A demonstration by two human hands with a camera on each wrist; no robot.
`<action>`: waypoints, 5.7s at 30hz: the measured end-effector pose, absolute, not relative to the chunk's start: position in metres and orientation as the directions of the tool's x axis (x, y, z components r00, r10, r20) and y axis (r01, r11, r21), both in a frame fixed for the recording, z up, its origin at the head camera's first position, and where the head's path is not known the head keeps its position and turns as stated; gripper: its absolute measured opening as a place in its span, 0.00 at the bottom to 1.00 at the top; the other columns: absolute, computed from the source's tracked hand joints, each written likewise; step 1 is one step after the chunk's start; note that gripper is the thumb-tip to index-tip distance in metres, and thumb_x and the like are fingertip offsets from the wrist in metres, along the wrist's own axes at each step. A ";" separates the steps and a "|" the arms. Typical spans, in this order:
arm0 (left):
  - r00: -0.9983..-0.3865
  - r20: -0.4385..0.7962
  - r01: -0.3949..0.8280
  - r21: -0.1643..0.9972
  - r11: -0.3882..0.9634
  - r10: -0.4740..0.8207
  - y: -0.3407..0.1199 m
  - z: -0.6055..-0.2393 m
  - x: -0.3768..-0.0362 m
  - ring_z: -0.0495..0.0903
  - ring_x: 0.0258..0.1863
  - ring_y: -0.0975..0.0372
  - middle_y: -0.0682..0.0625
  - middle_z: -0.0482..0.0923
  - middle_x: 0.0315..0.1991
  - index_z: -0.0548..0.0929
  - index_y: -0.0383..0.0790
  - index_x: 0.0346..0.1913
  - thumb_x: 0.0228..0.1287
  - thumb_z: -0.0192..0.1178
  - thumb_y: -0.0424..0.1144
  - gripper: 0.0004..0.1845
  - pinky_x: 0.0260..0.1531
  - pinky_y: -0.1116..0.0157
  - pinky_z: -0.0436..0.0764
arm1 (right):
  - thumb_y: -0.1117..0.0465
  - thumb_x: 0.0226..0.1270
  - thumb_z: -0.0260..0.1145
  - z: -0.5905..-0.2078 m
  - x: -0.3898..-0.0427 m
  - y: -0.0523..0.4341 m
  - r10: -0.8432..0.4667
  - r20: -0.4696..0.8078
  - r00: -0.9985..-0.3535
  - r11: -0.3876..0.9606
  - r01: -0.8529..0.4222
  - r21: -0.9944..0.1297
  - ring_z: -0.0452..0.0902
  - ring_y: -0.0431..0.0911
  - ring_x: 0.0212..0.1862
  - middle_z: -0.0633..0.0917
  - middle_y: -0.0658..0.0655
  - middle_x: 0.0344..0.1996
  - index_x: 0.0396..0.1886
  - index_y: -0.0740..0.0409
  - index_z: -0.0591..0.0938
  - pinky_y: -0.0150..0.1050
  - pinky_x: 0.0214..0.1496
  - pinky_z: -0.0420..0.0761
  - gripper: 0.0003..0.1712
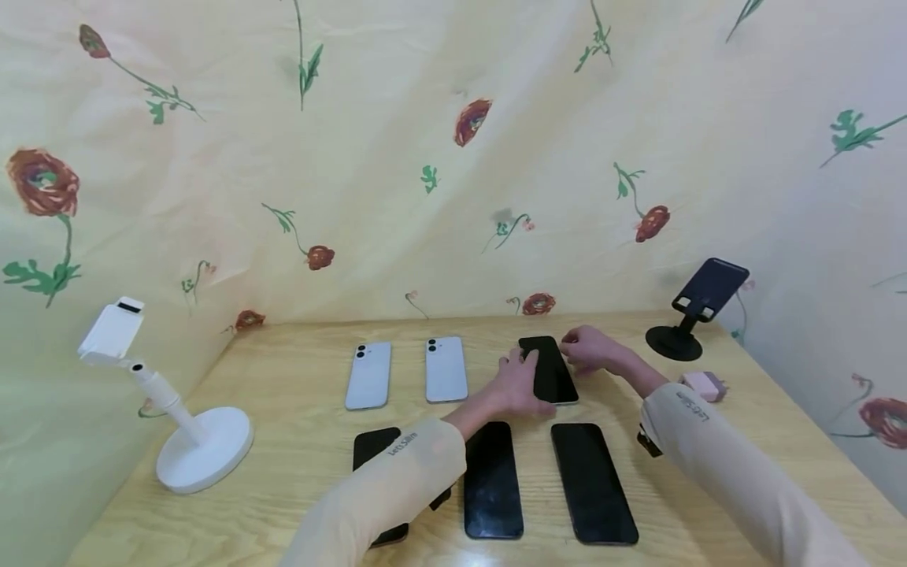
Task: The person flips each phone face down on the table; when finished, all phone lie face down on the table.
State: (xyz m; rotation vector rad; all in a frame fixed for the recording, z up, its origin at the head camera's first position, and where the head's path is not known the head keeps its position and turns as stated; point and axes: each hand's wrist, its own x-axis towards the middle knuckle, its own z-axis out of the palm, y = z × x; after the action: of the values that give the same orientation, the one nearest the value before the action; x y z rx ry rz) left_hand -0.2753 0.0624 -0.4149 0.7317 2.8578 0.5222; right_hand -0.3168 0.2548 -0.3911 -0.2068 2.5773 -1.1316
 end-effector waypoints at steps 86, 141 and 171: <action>-0.796 0.040 0.518 0.563 0.645 0.604 0.048 -0.425 -0.285 0.67 0.63 0.46 0.31 0.61 0.69 0.35 0.44 0.81 0.64 0.67 0.42 0.57 0.56 0.60 0.72 | 0.74 0.73 0.47 -0.363 -0.303 0.233 -0.455 -0.151 -0.878 0.454 -0.083 -0.887 0.82 0.57 0.43 0.76 0.78 0.52 0.69 0.84 0.58 0.45 0.41 0.84 0.28; -0.832 0.185 0.481 0.710 0.514 0.524 0.037 -0.437 -0.282 0.75 0.59 0.57 0.37 0.73 0.63 0.39 0.37 0.79 0.59 0.74 0.40 0.58 0.58 0.65 0.72 | 0.69 0.77 0.55 -0.396 -0.300 0.226 -0.484 -0.236 -0.843 0.397 0.028 -0.917 0.76 0.60 0.56 0.74 0.76 0.57 0.78 0.70 0.52 0.52 0.50 0.81 0.36; -0.877 0.097 0.401 0.685 0.608 0.470 0.031 -0.430 -0.275 0.76 0.59 0.50 0.32 0.72 0.62 0.36 0.23 0.76 0.58 0.74 0.44 0.62 0.55 0.61 0.74 | 0.67 0.71 0.65 -0.406 -0.301 0.226 -0.447 -0.222 -0.867 0.517 -0.048 -0.855 0.79 0.52 0.44 0.78 0.69 0.47 0.76 0.71 0.55 0.47 0.45 0.83 0.41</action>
State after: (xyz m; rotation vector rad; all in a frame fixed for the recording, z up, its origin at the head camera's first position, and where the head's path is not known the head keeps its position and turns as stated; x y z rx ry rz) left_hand -0.2753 0.0314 -0.4302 0.7424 2.7337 1.1282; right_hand -0.3008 0.2264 -0.4063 -0.4064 2.3450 -1.3025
